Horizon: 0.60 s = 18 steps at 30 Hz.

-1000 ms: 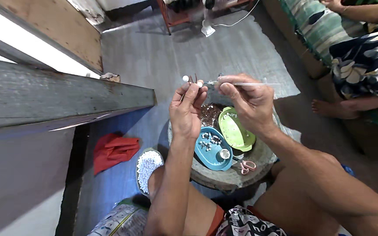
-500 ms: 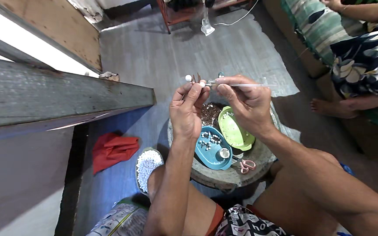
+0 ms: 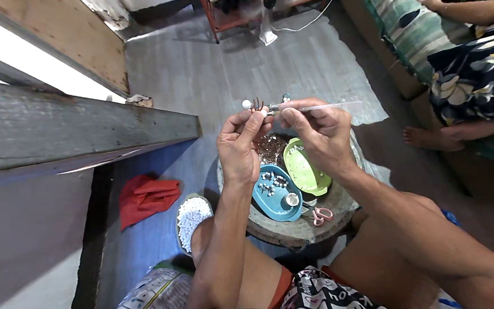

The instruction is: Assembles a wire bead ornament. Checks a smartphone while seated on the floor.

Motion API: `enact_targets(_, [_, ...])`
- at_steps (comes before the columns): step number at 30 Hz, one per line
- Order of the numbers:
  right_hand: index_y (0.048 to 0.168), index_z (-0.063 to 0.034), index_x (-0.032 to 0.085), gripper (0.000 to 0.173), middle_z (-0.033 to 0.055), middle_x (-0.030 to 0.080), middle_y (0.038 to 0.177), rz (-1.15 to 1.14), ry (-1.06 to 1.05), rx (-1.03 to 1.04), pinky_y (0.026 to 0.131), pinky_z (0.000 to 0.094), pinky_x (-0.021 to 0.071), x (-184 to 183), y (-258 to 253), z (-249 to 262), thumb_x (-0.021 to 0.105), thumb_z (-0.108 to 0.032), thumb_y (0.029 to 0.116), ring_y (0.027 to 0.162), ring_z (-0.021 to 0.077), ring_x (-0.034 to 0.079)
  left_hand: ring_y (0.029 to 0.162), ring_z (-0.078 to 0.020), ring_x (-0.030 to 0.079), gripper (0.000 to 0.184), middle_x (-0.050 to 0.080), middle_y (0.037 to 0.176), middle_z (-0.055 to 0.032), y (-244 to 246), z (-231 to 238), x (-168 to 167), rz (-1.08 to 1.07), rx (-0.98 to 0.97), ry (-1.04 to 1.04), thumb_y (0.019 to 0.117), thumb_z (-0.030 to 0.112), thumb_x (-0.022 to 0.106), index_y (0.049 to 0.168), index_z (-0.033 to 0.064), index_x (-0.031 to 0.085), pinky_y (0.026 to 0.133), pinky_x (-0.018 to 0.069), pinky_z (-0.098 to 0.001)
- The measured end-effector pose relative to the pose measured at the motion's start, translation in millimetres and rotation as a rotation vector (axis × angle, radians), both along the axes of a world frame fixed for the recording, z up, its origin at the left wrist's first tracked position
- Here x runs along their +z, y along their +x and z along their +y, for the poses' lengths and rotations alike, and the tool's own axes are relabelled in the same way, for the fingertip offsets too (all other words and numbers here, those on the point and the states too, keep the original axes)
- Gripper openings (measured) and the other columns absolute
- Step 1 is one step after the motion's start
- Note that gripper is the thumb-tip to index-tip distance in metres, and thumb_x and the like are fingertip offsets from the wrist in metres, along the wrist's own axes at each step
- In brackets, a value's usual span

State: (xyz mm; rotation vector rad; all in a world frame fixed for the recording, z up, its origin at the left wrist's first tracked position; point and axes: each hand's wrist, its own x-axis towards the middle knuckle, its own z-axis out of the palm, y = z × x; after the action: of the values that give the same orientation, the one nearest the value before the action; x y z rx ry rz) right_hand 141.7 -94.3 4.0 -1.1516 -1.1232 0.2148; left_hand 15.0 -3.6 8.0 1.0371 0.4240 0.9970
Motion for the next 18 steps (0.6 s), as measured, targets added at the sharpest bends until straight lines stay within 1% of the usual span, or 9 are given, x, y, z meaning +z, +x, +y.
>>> enact_targets(5, [0.111, 0.007, 0.069, 0.015, 0.0099, 0.072, 0.094, 0.069, 0.037, -0.015, 0.069, 0.0259, 0.0609, -5, -6, 3, 0.063, -0.003, 0.1006, 0.078, 0.0121, 0.069, 0.094, -0.0186, 0.074, 0.012, 0.073, 0.109, -0.0117, 0, -2, 0, 0.009, -0.002, 0.028, 0.0961, 0.004, 0.07, 0.107, 0.0059, 0.07, 0.086, 0.062, -0.0327])
enact_targets(7, [0.108, 0.0057, 0.069, 0.013, 0.0086, 0.071, 0.09, 0.1, 0.045, -0.034, 0.066, 0.0248, 0.0596, -7, -8, 3, 0.064, -0.004, 0.1007, 0.075, 0.011, 0.067, 0.094, -0.02, 0.074, 0.012, 0.073, 0.11, -0.0125, 0, -3, 0, 0.014, 0.002, 0.052, 0.0959, 0.004, 0.07, 0.108, 0.0054, 0.07, 0.087, 0.062, -0.0344])
enact_targets(10, [0.1, 0.0001, 0.068, 0.01, 0.0041, 0.065, 0.083, 0.185, 0.027, -0.053, 0.059, 0.0197, 0.054, -10, -12, 2, 0.064, -0.009, 0.1018, 0.067, 0.0071, 0.061, 0.094, -0.0212, 0.074, 0.013, 0.073, 0.108, -0.0124, 1, -3, -2, 0.031, -0.002, 0.1, 0.0958, 0.004, 0.071, 0.109, 0.0058, 0.07, 0.087, 0.0626, -0.0357])
enact_targets(11, [0.1, -0.0013, 0.068, 0.01, 0.0033, 0.064, 0.083, 0.206, 0.001, -0.04, 0.057, 0.0188, 0.0532, -10, -11, 1, 0.064, -0.01, 0.1019, 0.066, 0.0066, 0.06, 0.093, -0.0206, 0.074, 0.013, 0.074, 0.108, -0.0119, 1, -2, -3, 0.04, -0.002, 0.107, 0.0959, 0.005, 0.071, 0.108, 0.0064, 0.07, 0.085, 0.0626, -0.0348])
enact_targets(12, [0.103, -0.0016, 0.069, 0.01, 0.0033, 0.065, 0.084, 0.215, -0.029, -0.015, 0.057, 0.0187, 0.0534, -10, -10, 0, 0.065, -0.011, 0.1018, 0.065, 0.0065, 0.06, 0.092, -0.0198, 0.074, 0.012, 0.074, 0.108, -0.0113, 1, -1, -4, 0.047, -0.002, 0.102, 0.0958, 0.005, 0.071, 0.108, 0.0069, 0.07, 0.085, 0.0626, -0.0338])
enact_targets(14, [0.117, 0.0006, 0.068, 0.018, 0.0051, 0.069, 0.091, 0.201, -0.055, 0.057, 0.063, 0.0208, 0.057, -8, -4, -1, 0.065, -0.008, 0.1008, 0.071, 0.0076, 0.064, 0.092, -0.0176, 0.074, 0.013, 0.073, 0.109, -0.0093, 0, 1, -3, 0.066, -0.001, 0.087, 0.0956, 0.005, 0.071, 0.108, 0.0085, 0.07, 0.084, 0.0627, -0.0324])
enact_targets(15, [0.119, 0.0018, 0.068, 0.02, 0.0058, 0.071, 0.093, 0.185, -0.05, 0.07, 0.066, 0.0221, 0.0586, -8, -2, -1, 0.066, -0.006, 0.1, 0.074, 0.0083, 0.066, 0.092, -0.0174, 0.074, 0.014, 0.073, 0.11, -0.0092, -1, 2, -3, 0.068, -0.007, 0.082, 0.0955, 0.006, 0.071, 0.109, 0.0087, 0.07, 0.085, 0.0626, -0.0323])
enact_targets(17, [0.112, 0.0046, 0.071, 0.016, 0.008, 0.074, 0.097, 0.16, -0.008, 0.046, 0.071, 0.0258, 0.0614, -9, 1, 3, 0.067, -0.003, 0.098, 0.077, 0.0107, 0.069, 0.093, -0.0189, 0.074, 0.014, 0.073, 0.11, -0.0101, -2, 2, -2, 0.058, -0.023, 0.072, 0.0954, 0.005, 0.071, 0.109, 0.008, 0.07, 0.086, 0.0625, -0.0339])
enact_targets(18, [0.11, 0.0045, 0.072, 0.015, 0.0078, 0.073, 0.097, 0.147, -0.007, 0.027, 0.07, 0.025, 0.0609, -9, 1, 2, 0.067, -0.002, 0.098, 0.077, 0.0101, 0.069, 0.094, -0.0199, 0.074, 0.014, 0.073, 0.11, -0.0107, -2, 1, -2, 0.057, -0.03, 0.071, 0.0954, 0.004, 0.071, 0.109, 0.0077, 0.069, 0.086, 0.0626, -0.0349])
